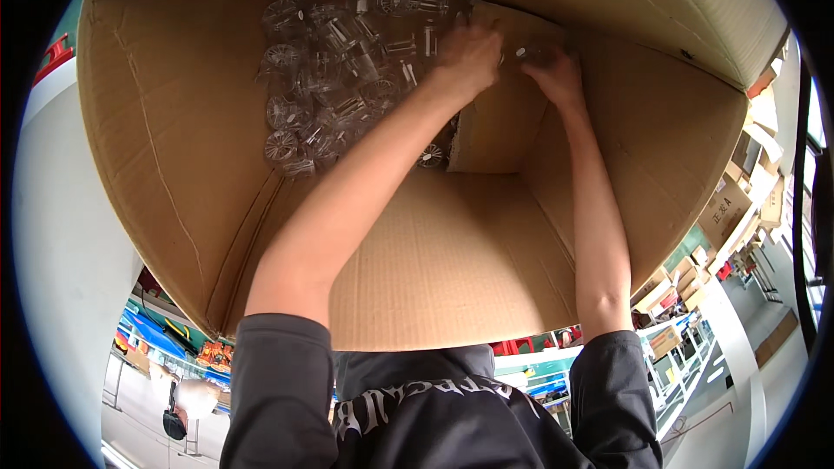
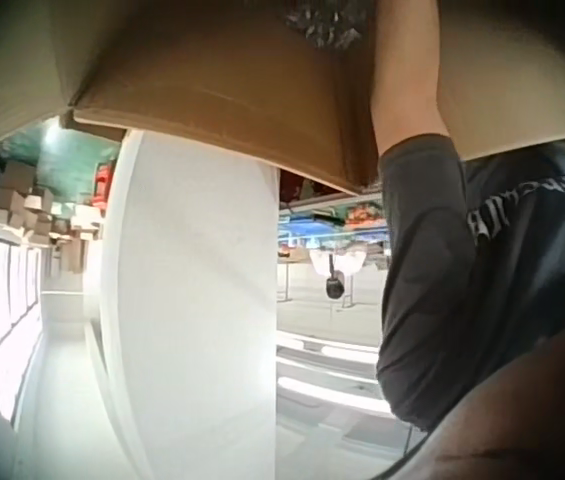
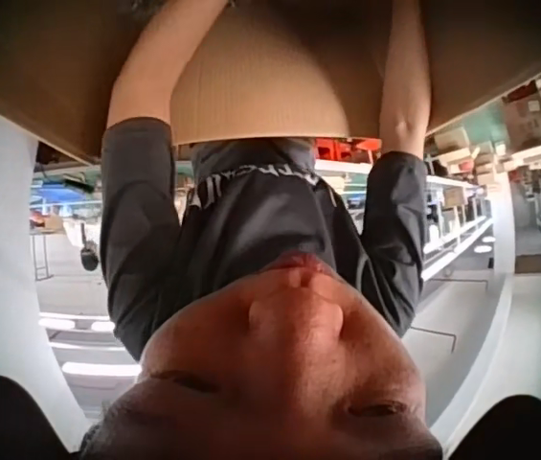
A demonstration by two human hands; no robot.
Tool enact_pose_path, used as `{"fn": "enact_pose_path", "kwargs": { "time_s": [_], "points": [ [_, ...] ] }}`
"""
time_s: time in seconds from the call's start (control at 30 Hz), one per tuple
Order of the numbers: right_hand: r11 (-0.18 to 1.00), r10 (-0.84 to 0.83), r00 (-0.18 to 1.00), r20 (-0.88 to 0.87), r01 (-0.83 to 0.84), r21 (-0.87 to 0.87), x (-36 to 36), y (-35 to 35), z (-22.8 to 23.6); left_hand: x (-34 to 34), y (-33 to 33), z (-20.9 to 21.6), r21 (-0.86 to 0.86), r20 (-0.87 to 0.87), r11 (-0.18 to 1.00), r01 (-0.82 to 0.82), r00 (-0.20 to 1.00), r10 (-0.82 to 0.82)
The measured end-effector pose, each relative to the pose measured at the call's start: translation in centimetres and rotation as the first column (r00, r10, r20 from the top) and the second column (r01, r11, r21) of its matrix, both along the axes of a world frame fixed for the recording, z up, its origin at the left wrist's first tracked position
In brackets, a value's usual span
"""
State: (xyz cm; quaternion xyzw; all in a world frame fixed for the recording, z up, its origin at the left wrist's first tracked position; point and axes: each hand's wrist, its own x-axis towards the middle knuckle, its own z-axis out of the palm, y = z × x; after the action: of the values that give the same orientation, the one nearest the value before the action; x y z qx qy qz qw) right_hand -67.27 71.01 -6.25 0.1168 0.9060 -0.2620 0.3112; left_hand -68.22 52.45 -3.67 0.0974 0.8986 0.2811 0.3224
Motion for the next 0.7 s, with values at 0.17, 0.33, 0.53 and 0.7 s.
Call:
{"fn": "enact_pose_path", "kwargs": {
  "time_s": [0.17,0.33,0.53,0.7],
  "points": [
    [0.822,0.202,0.919,0.338,-0.347,0.452,-0.1,-1.8,-0.7,-0.3,3.5,-6.3,0.075,-0.454,0.995,-0.073,0.885,0.099],
    [0.852,0.182,0.924,0.337,-0.319,0.415,-0.8,-1.0,0.4,-1.1,5.1,-7.7,0.194,-0.444,0.980,-0.047,0.887,0.130],
    [0.906,0.031,0.971,-0.237,0.073,0.417,-0.2,-3.0,3.5,-0.4,4.4,-6.9,0.046,-0.390,0.993,-0.109,0.913,0.119],
    [0.897,0.205,0.854,-0.477,0.030,0.440,0.8,-0.9,0.1,-0.1,2.6,-7.1,0.120,-0.647,0.985,-0.126,0.742,0.174]
  ]
}}
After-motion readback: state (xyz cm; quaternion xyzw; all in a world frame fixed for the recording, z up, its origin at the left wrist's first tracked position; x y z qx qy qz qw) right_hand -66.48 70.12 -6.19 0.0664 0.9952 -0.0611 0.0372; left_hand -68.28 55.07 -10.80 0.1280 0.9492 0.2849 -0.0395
